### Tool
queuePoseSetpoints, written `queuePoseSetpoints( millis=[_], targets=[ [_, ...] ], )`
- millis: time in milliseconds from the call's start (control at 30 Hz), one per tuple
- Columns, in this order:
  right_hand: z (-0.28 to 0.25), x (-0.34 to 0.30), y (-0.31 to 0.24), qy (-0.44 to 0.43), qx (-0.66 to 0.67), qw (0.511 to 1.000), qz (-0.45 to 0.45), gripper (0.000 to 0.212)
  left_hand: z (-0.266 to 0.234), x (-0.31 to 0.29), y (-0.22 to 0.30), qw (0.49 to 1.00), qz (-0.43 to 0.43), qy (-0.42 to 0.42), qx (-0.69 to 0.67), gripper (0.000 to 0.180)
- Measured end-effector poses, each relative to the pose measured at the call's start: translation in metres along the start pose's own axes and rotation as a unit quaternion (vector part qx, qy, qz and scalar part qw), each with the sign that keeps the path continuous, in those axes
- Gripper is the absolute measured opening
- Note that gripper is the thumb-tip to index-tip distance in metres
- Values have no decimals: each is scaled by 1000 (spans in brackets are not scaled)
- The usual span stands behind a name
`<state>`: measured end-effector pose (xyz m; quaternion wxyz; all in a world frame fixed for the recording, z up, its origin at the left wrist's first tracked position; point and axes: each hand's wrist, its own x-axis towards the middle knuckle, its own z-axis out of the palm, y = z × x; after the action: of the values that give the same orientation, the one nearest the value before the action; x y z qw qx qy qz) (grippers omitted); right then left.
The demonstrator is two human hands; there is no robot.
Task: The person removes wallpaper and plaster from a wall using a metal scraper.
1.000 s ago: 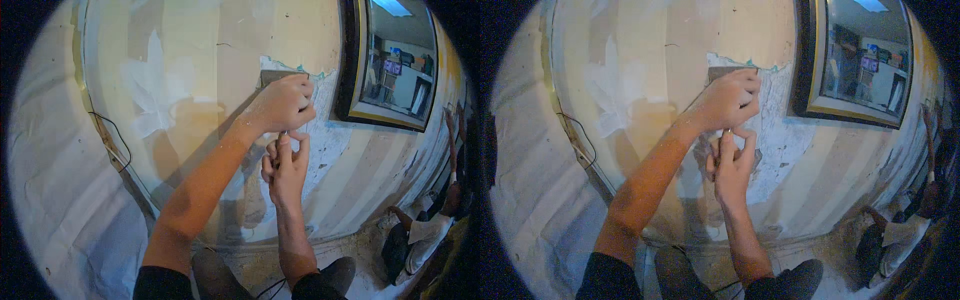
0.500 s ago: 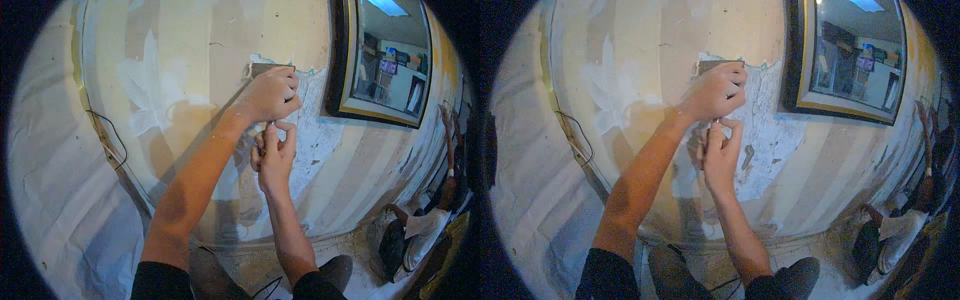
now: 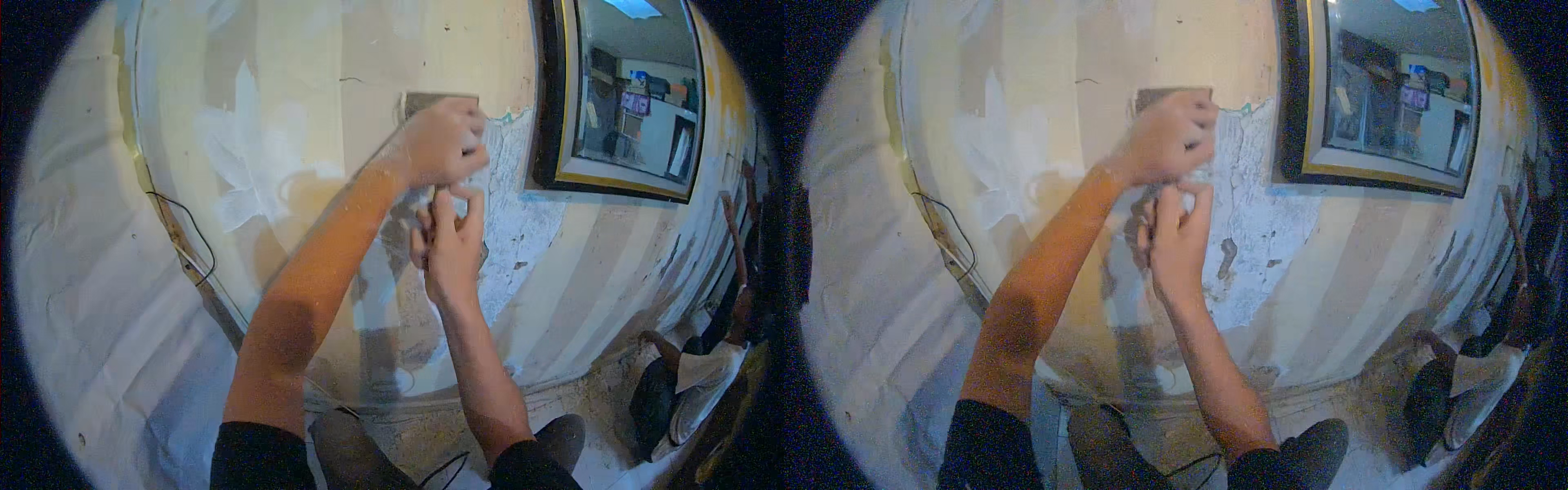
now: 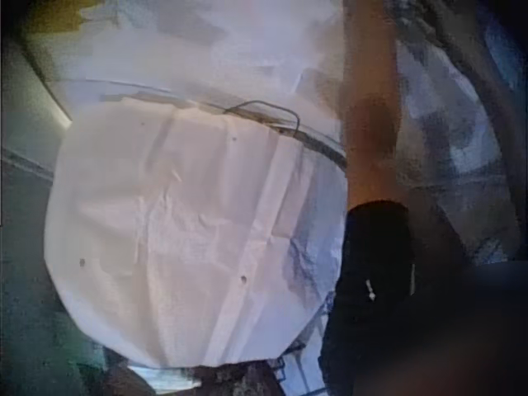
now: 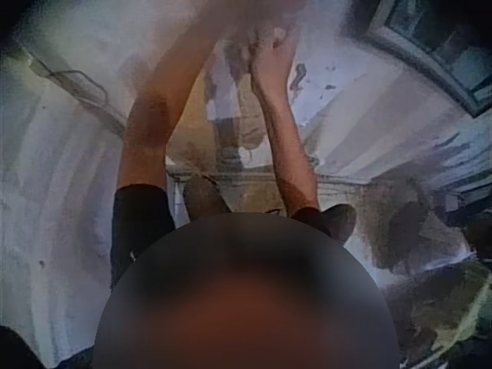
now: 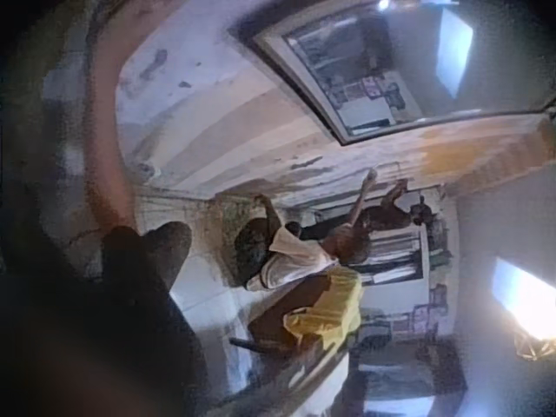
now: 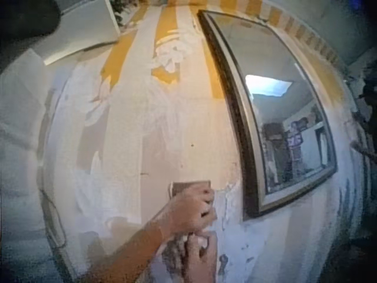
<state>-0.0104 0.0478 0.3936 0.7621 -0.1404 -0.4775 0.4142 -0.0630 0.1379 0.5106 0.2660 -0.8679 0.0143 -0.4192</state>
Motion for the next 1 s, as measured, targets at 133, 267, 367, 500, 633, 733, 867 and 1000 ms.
queuePoseSetpoints(
  millis=[133,267,367,500,633,733,867,1000],
  targets=[
    [-8,-12,1,-33,0,999,-6,17,5,-6,4,999,46,-15,5,24],
    [-18,-31,1,22,-21,998,62,18,18,-19,20,995,36,55,-68,22],
    [-16,-13,3,30,-42,998,41,17,13,-10,6,998,52,-2,-46,22],
    [-13,-5,2,-29,-29,999,-29,14,8,-4,0,999,6,2,-39,21],
    [-16,-29,2,72,-38,991,102,19,18,-18,24,994,64,63,-69,23],
    [-17,-23,3,50,-15,997,61,14,18,-16,22,998,39,40,-27,23],
    [-7,3,7,5,-4,1000,-11,14,5,0,-3,1000,-6,-20,-12,23],
    [5,-3,8,14,2,1000,-1,16,2,-6,-1,1000,17,3,-18,24]
  ],
)
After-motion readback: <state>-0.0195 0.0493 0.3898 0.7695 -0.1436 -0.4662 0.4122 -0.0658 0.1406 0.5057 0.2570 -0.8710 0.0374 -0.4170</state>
